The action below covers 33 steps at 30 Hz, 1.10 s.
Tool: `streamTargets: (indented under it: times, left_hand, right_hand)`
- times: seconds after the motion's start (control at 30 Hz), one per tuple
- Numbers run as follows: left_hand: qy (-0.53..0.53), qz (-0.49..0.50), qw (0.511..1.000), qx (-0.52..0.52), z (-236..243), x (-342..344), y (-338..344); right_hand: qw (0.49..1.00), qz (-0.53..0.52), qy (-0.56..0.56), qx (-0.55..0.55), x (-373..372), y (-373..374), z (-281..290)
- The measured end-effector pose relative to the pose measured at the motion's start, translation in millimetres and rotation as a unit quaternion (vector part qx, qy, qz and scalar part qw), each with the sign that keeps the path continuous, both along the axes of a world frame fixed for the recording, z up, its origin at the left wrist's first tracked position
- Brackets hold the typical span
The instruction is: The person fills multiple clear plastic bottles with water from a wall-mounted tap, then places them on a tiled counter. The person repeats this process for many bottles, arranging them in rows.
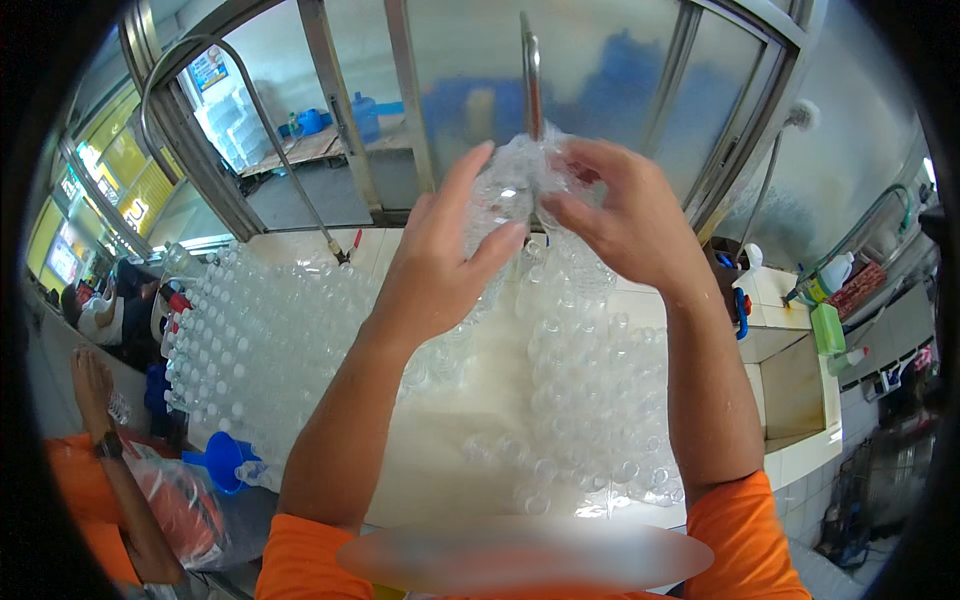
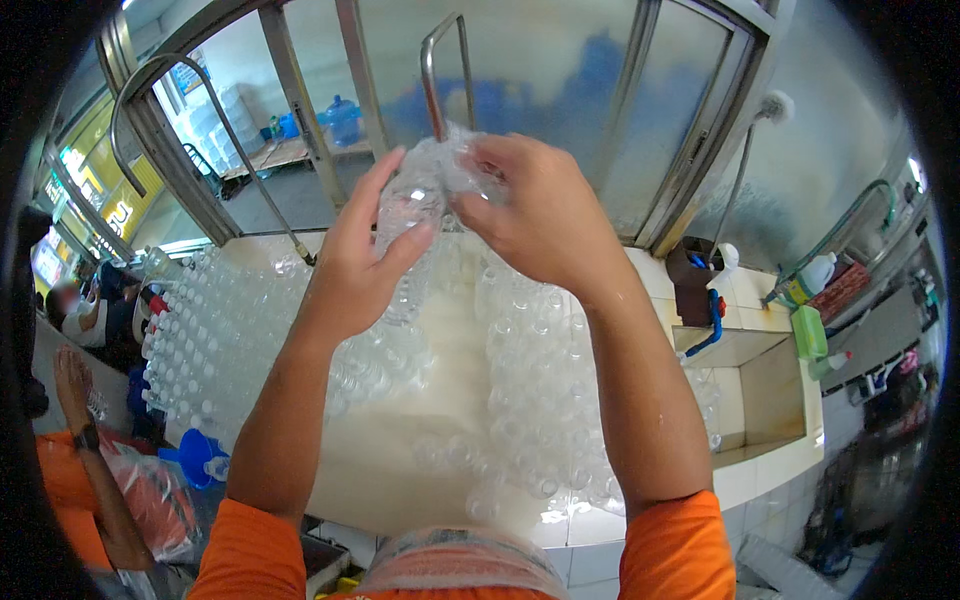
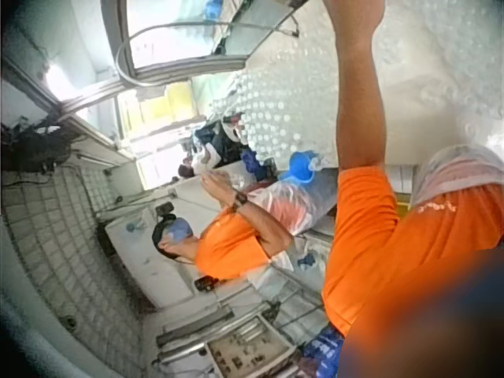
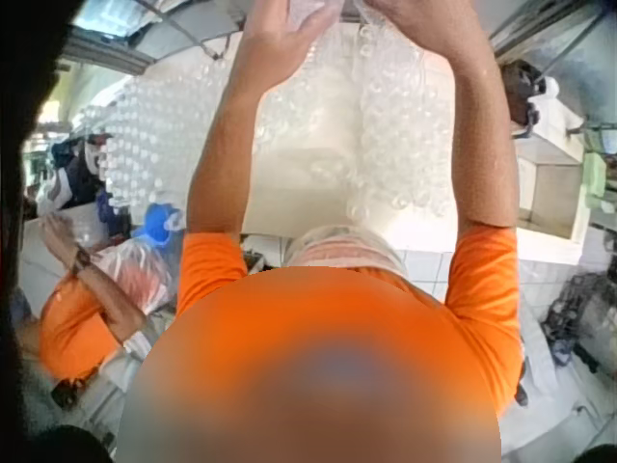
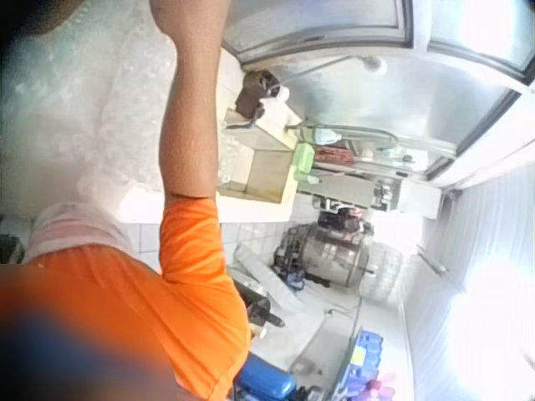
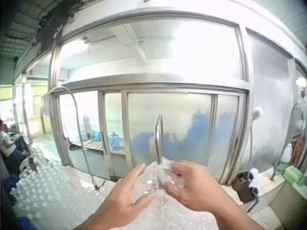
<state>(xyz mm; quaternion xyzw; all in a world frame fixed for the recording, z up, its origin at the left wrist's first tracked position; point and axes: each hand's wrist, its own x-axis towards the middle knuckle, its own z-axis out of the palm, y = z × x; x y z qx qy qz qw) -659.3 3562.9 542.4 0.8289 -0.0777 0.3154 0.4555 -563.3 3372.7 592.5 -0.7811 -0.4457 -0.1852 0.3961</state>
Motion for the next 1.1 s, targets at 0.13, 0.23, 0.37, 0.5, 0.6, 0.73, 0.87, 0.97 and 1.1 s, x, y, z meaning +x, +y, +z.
streamTargets:
  times: [0.13,0.23,0.37,0.5,0.6,0.73,0.87,0.97,1.1]
  left_hand:
    - [0.170,0.024,0.980,-0.102,-44,-52,27]
    - [0.224,0.056,0.971,-0.065,-83,-86,42]
    - [0.315,0.060,0.944,0.079,-140,-118,46]
    - [0.312,0.102,0.893,0.307,-190,-120,51]
    - [0.312,0.123,0.869,0.363,-208,-121,57]
    - [0.362,0.104,0.873,0.311,-178,-105,59]
    - [0.133,-0.003,0.991,-0.032,-89,-34,49]
    - [-0.054,-0.173,0.980,-0.081,-29,15,20]
    - [-0.065,-0.161,0.985,0.021,19,35,17]
  right_hand:
    - [0.996,0.006,0.077,0.048,2,19,15]
    - [0.996,0.012,0.066,0.056,6,25,20]
    - [0.995,0.024,0.081,0.053,5,26,17]
    - [0.995,0.014,0.038,0.090,4,31,10]
    - [0.995,0.024,0.045,0.085,5,31,10]
    - [0.996,0.010,0.073,0.057,0,27,14]
    - [0.994,-0.015,0.079,0.068,-9,31,15]
    - [0.950,0.072,0.239,0.188,-7,39,10]
    - [0.899,0.058,0.191,0.389,-27,18,-47]
